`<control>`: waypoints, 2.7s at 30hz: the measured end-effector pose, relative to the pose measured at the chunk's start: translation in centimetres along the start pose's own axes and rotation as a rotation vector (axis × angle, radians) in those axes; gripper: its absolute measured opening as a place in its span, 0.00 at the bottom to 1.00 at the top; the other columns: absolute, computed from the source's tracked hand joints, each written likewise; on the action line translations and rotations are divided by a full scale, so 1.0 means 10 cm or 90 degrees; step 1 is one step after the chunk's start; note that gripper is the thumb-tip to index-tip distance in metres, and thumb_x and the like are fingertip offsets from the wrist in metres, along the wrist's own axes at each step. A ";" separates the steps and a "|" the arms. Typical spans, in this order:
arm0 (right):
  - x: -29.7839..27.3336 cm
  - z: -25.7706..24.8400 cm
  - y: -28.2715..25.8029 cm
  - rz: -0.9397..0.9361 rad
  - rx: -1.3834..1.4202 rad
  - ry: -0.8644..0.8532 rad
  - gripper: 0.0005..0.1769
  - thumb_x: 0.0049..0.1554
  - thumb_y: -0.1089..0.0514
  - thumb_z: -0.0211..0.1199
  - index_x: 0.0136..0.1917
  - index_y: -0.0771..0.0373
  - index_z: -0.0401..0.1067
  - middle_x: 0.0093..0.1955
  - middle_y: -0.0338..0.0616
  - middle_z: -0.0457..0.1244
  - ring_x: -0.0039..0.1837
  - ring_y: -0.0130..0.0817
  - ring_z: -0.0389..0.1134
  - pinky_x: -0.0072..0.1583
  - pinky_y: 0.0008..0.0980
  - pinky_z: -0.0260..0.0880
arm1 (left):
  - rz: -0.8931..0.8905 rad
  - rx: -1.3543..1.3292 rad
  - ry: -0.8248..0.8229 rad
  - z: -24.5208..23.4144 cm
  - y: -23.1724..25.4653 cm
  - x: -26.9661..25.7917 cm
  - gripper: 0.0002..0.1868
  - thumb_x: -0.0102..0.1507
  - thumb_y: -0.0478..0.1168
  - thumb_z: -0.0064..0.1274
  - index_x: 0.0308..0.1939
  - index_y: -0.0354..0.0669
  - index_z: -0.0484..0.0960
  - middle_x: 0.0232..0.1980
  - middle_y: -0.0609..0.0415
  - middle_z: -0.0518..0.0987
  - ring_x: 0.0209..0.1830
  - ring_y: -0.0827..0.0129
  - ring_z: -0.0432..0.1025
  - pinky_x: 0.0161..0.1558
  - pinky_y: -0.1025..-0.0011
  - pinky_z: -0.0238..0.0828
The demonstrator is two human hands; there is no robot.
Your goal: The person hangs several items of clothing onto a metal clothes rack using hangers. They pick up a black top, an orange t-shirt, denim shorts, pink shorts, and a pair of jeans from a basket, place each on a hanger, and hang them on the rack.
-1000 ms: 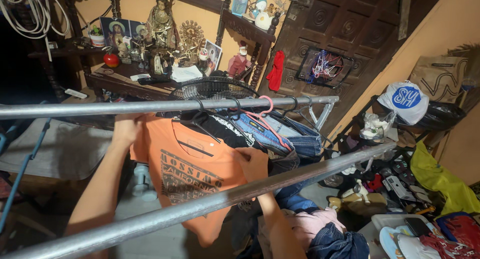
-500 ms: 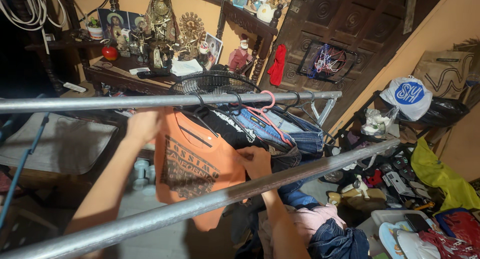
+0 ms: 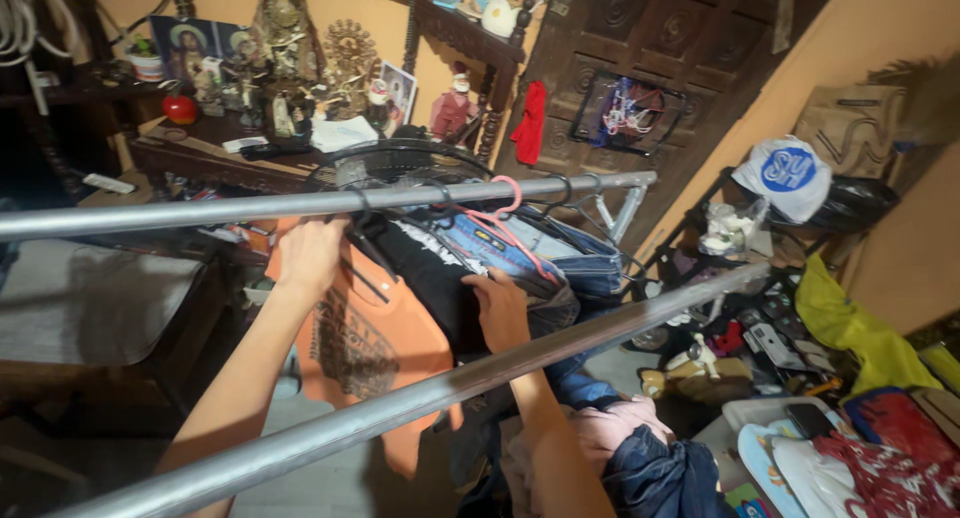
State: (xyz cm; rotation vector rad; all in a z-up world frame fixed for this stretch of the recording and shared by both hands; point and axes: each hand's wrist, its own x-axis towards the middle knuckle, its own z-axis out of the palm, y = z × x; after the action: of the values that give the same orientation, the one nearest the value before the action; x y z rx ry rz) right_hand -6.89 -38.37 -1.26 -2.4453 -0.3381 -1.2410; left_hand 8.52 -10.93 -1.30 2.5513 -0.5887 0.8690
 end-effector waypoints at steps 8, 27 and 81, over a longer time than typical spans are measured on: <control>-0.14 0.19 0.46 0.115 0.002 -0.004 0.13 0.58 0.66 0.57 0.52 0.56 0.78 0.52 0.55 0.67 0.56 0.57 0.67 0.56 0.51 0.65 | -0.004 0.111 0.006 0.27 0.02 0.02 0.17 0.64 0.34 0.48 0.56 0.47 0.81 0.48 0.43 0.81 0.47 0.51 0.79 0.44 0.54 0.77; -1.86 -1.39 -1.13 0.209 0.118 0.025 0.16 0.51 0.63 0.72 0.53 0.61 0.78 0.67 0.53 0.63 0.71 0.55 0.60 0.71 0.45 0.59 | -0.060 -0.182 -0.007 -0.86 1.60 -2.20 0.15 0.65 0.43 0.56 0.52 0.38 0.81 0.54 0.40 0.78 0.56 0.44 0.72 0.57 0.53 0.68; -3.10 -3.10 0.27 0.798 0.088 -0.025 0.19 0.55 0.52 0.68 0.54 0.67 0.75 0.46 0.50 0.70 0.49 0.34 0.70 0.52 0.32 0.69 | 0.388 -0.596 -0.167 -0.55 4.47 -3.21 0.12 0.59 0.38 0.57 0.45 0.38 0.80 0.51 0.45 0.82 0.52 0.52 0.75 0.58 0.57 0.64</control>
State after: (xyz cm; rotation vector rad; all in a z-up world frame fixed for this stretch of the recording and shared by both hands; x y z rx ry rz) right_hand -46.27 -55.53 -10.32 -1.8866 0.9344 -0.5456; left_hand -39.55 -37.41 -8.19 1.6250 -1.4804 0.2708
